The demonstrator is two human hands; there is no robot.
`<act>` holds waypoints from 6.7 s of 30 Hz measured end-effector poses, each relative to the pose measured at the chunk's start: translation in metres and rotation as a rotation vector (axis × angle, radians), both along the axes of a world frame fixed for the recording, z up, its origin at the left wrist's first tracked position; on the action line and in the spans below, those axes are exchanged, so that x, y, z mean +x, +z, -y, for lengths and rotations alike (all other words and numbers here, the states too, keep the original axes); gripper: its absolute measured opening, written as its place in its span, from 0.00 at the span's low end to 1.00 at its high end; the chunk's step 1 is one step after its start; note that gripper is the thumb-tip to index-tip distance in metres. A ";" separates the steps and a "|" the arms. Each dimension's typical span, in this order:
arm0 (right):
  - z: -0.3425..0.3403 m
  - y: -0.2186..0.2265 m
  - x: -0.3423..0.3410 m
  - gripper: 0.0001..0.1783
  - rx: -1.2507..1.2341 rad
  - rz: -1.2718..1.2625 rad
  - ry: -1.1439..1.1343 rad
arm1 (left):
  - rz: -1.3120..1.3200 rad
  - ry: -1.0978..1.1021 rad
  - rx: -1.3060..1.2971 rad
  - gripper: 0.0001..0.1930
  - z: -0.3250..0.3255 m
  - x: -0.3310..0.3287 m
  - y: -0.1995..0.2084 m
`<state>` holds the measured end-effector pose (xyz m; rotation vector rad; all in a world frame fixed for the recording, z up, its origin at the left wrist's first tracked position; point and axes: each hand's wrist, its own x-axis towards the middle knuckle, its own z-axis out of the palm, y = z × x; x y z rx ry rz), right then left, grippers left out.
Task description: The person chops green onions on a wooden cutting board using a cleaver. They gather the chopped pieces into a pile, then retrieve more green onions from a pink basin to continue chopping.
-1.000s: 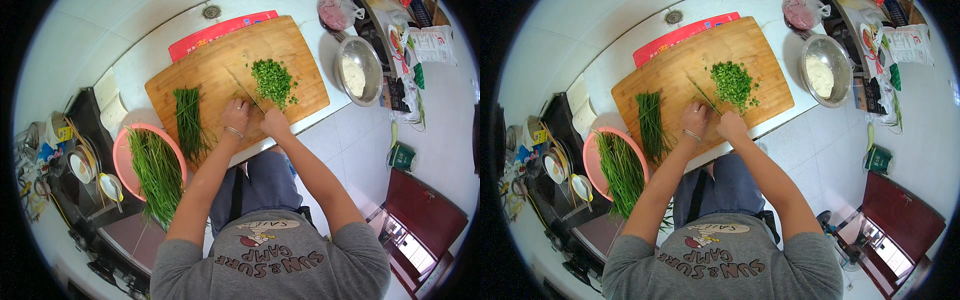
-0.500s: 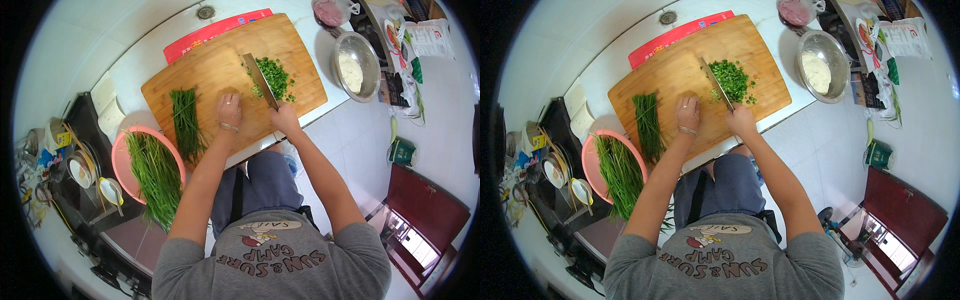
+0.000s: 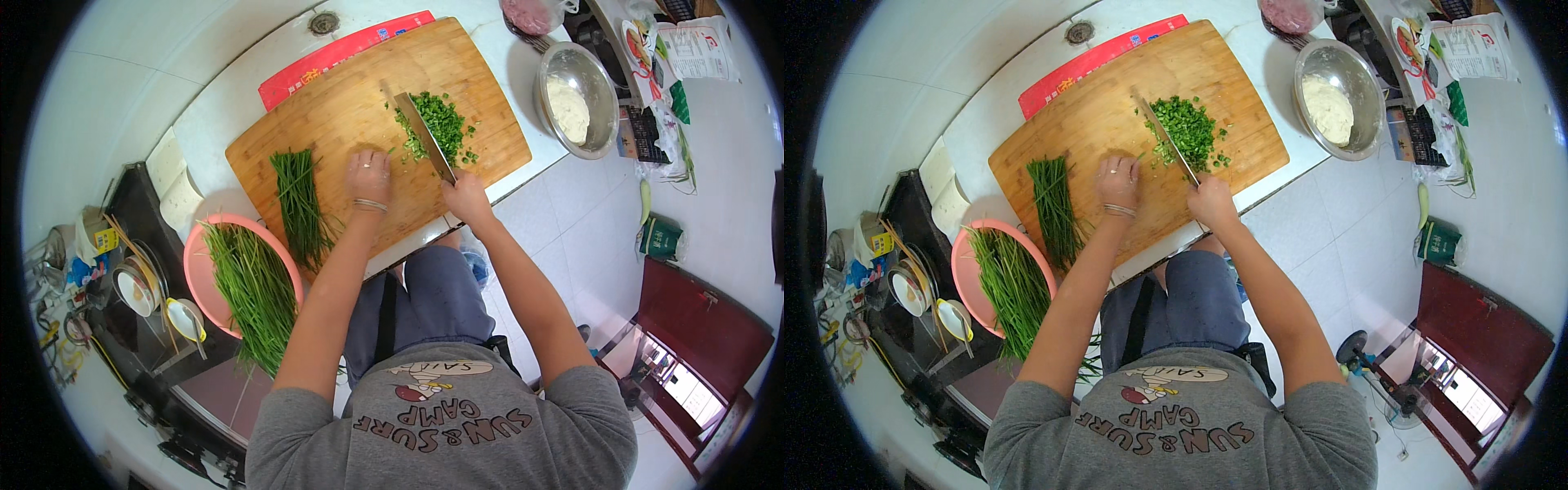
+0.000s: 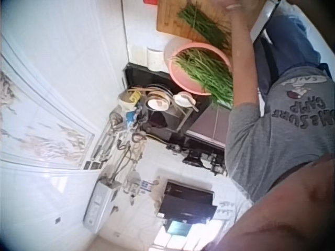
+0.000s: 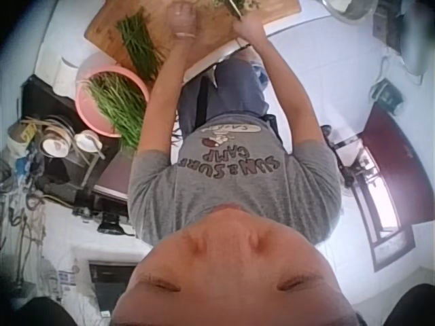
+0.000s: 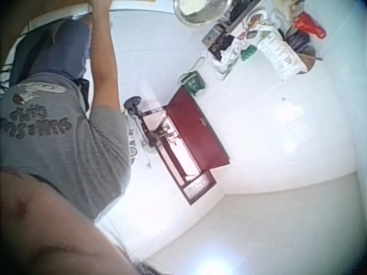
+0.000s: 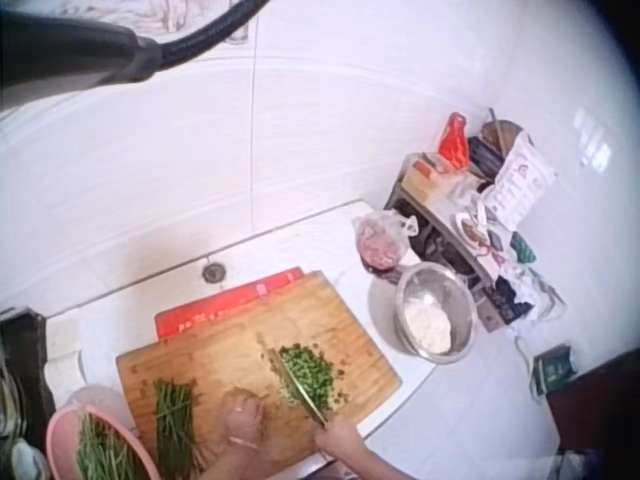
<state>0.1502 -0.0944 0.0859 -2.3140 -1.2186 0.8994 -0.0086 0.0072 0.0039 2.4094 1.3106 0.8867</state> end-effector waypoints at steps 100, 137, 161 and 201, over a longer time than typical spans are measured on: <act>0.010 0.019 0.018 0.14 0.049 -0.068 -0.116 | -0.431 0.436 -0.276 0.50 -0.019 -0.107 0.085; 0.007 -0.025 0.048 0.15 -0.100 0.047 0.121 | -0.399 -0.092 -0.248 0.35 0.015 0.020 0.034; 0.016 0.014 0.022 0.18 -0.084 -0.053 -0.075 | -0.097 0.116 -0.407 0.06 -0.050 0.023 0.004; -0.014 0.015 -0.018 0.15 -0.054 -0.039 -0.097 | -0.213 -0.314 0.238 0.34 0.003 0.004 -0.002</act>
